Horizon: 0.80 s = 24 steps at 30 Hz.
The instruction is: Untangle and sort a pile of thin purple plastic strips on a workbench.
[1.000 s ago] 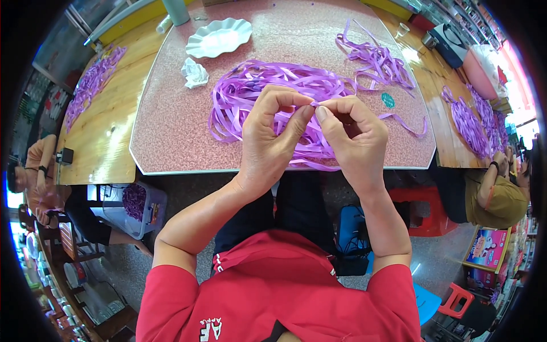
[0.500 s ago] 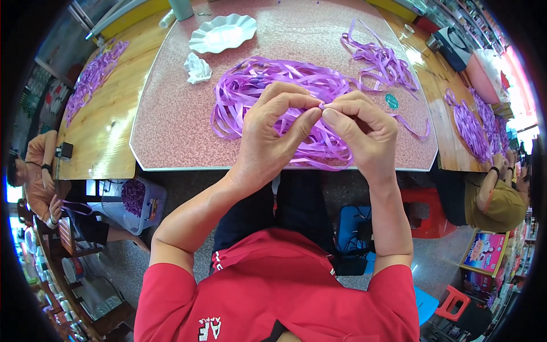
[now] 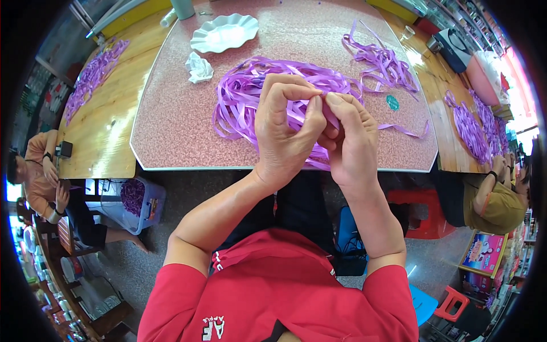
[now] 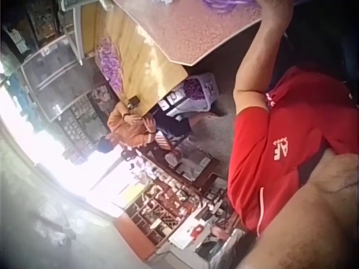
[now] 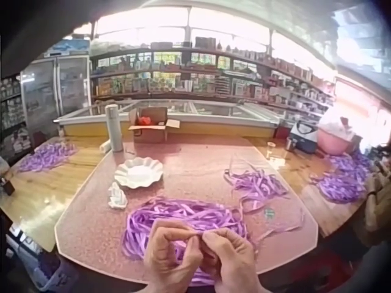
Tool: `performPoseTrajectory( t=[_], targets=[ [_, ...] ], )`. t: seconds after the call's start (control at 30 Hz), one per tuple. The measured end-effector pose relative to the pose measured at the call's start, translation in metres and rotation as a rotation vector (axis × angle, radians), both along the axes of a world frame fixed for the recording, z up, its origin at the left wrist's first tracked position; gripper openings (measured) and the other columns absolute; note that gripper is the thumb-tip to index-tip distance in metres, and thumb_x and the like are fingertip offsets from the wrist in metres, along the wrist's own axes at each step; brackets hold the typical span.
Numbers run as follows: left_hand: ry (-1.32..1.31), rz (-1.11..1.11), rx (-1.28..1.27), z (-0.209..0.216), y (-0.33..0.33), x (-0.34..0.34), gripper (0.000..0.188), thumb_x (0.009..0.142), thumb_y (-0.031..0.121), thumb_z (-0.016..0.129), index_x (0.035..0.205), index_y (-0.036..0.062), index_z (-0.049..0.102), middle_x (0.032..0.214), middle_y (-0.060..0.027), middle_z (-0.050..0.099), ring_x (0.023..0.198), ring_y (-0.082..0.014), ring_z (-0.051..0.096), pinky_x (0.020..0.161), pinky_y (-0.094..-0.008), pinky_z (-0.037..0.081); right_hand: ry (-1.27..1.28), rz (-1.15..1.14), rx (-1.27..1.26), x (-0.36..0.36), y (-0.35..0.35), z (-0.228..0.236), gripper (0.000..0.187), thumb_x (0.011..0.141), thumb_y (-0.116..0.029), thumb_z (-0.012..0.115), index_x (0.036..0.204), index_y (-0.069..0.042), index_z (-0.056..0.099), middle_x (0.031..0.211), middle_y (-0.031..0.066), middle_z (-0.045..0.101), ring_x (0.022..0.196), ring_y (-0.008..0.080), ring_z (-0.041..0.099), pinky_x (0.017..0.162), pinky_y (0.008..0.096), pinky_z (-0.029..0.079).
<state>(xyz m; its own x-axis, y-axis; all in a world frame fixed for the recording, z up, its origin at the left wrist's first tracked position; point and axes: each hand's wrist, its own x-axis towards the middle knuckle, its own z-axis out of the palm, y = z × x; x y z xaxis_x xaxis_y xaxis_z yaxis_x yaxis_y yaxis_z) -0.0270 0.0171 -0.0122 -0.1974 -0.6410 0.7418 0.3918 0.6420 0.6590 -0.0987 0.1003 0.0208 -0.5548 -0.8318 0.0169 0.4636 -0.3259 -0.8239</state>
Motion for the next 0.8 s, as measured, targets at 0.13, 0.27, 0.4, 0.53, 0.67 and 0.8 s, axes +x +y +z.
performPoseTrajectory(
  t=[0.13, 0.27, 0.4, 0.53, 0.67, 0.8],
  targets=[
    [0.029, -0.009, 0.021, 0.0, 0.004, -0.005, 0.017, 0.083, -0.005, 0.065, 0.094, 0.0035, 0.057, 0.097, -0.0108, 0.055, 0.086, -0.0202, 0.057, 0.075, -0.0304, 0.048, -0.162, 0.118, 0.006, -0.007, 0.002, 0.005, 0.013, 0.095, -0.019, 0.057, 0.088, -0.009, 0.06, 0.071, -0.0049, 0.051, 0.056, 0.0027, 0.041, 0.045, 0.019, 0.032],
    [0.002, -0.039, -0.076, -0.003, -0.001, -0.004, 0.024, 0.083, -0.004, 0.068, 0.104, 0.004, 0.061, 0.101, -0.0119, 0.056, 0.091, -0.0228, 0.056, 0.078, -0.0313, 0.047, -0.147, 0.099, 0.031, -0.01, 0.006, 0.006, 0.012, 0.094, -0.019, 0.058, 0.087, -0.009, 0.059, 0.072, -0.0045, 0.051, 0.056, 0.0031, 0.041, 0.044, 0.0195, 0.032],
    [-0.161, 0.052, -0.342, 0.004, -0.012, 0.005, 0.03, 0.077, 0.0, 0.073, 0.105, 0.0095, 0.067, 0.104, -0.0095, 0.058, 0.098, -0.0262, 0.056, 0.082, -0.0351, 0.045, 0.009, 0.09, 0.01, -0.019, 0.012, 0.004, 0.01, 0.095, -0.015, 0.057, 0.088, -0.007, 0.059, 0.069, -0.0047, 0.049, 0.055, 0.0028, 0.04, 0.044, 0.0191, 0.031],
    [-0.15, 0.22, -0.575, 0.002, -0.027, 0.009, 0.028, 0.073, 0.004, 0.075, 0.099, 0.0136, 0.07, 0.105, -0.0056, 0.06, 0.1, -0.0262, 0.055, 0.084, -0.0374, 0.041, 0.037, 0.077, 0.038, -0.019, 0.013, 0.006, 0.01, 0.095, -0.012, 0.058, 0.088, -0.006, 0.061, 0.067, -0.0048, 0.048, 0.054, 0.0022, 0.04, 0.044, 0.0186, 0.031],
    [-0.18, 0.28, -0.608, 0.003, -0.028, 0.01, 0.026, 0.071, 0.007, 0.076, 0.095, 0.0144, 0.07, 0.105, -0.0032, 0.062, 0.1, -0.0252, 0.055, 0.087, -0.0373, 0.037, 0.139, 0.041, 0.078, -0.023, 0.013, 0.003, 0.008, 0.094, -0.011, 0.06, 0.088, -0.006, 0.063, 0.066, -0.0064, 0.049, 0.053, 0.0004, 0.039, 0.045, 0.0176, 0.03],
    [-0.278, 0.14, -0.423, 0.01, -0.021, 0.014, 0.02, 0.074, 0.007, 0.076, 0.091, 0.0102, 0.066, 0.1, -0.0043, 0.062, 0.098, -0.0248, 0.056, 0.087, -0.0364, 0.039, 0.316, 0.019, 0.179, -0.026, 0.013, 0.008, 0.008, 0.094, -0.012, 0.061, 0.095, -0.005, 0.066, 0.066, -0.0082, 0.049, 0.052, -0.002, 0.036, 0.045, 0.0163, 0.028]
  ],
)
